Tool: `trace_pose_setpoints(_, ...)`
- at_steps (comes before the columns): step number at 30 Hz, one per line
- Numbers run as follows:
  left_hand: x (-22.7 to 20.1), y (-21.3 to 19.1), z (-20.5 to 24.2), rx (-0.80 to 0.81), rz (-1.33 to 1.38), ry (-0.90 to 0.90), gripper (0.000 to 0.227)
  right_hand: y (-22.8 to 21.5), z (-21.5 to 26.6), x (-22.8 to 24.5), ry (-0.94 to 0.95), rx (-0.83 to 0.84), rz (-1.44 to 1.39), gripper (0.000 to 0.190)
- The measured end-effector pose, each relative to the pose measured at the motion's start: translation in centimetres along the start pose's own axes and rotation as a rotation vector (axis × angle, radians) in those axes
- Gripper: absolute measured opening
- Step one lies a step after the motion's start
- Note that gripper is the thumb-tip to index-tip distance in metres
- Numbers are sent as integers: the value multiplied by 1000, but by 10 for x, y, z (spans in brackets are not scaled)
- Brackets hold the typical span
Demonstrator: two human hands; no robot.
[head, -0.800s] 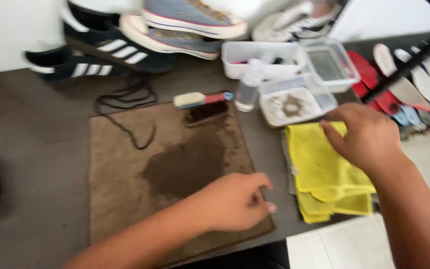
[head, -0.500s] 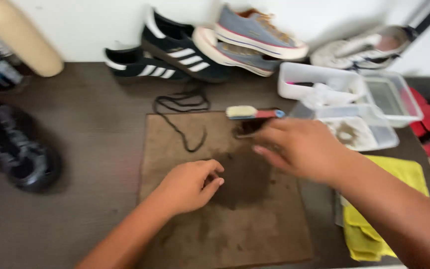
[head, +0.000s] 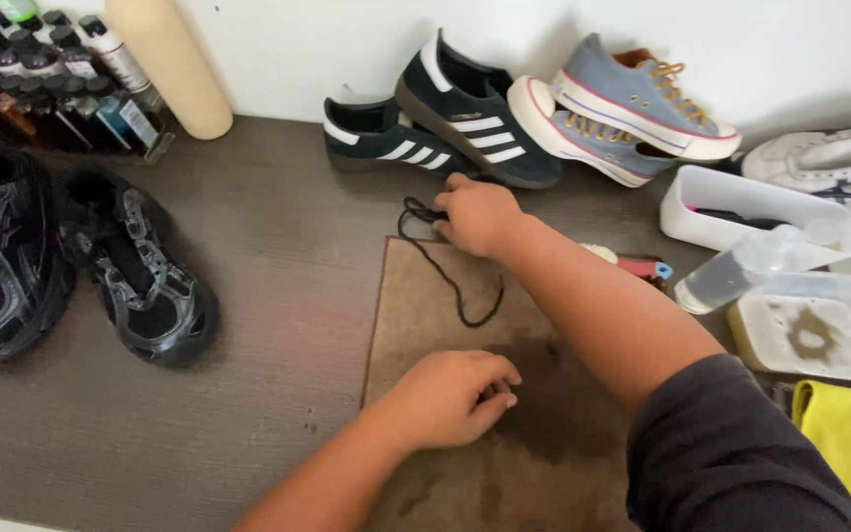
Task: The person cleans a pair of black shoelaces by hand. They untangle the laces, dip them into a container of liquid, apply a clear liquid from a bottle, and rub the laces together on a brown cloth. The laces are repeatedly dipped and rubbed throughout the clip.
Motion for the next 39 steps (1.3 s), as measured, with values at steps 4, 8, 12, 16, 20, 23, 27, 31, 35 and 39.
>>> trace_pose_setpoints(4, 4, 4, 0, -33, -27, 24, 24, 13, -9, -1, -47, -86, 34, 18)
trace_pose_setpoints(8, 0, 0, 2, -35, -51, 34, 23, -5, -2, 7, -82, -170, 50, 12)
trace_pose_setpoints(12, 2, -3, 0, -28, -36, -28, 26, -24, 16, 25, 39, 108, 45, 70)
trace_pose_setpoints(16, -5, -4, 0, 7, -43, -24, 26, 15, -6, 7, -29, 10, 117, 27)
trace_pose_setpoints(20, -2, -12, 4, -101, -80, -12, 24, 22, -8, 13, -167, -210, 170, 12)
trace_pose_setpoints(23, 7, -32, 4, -232, -113, -60, 19, -9, 3, 17, -111, -231, 27, 16)
trace_pose_setpoints(27, 20, -94, 30, -717, -98, -281, 39, -83, 36, 33, -49, -232, -292, 13)
trace_pose_setpoints(31, -19, -130, 44, -1002, -321, -18, 78, -143, 80, 70, -190, -253, -262, 12)
trace_pose_setpoints(35, -22, -137, 18, -753, -19, -64, 90, -199, 137, 111, -382, -397, -360, 3)
trace_pose_setpoints(39, -34, -114, -4, -467, 380, -3, 68, -233, 194, 118, -500, -601, -674, 17)
Point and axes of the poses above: each hand's wrist, its own z-axis away from the middle knuckle, its own y-axis out of the palm, x = y × z, the point moved 10 cm from there along -z, towards the middle knuckle, and after that the axes turned 1 degree about -y, right-handed, at the moved point
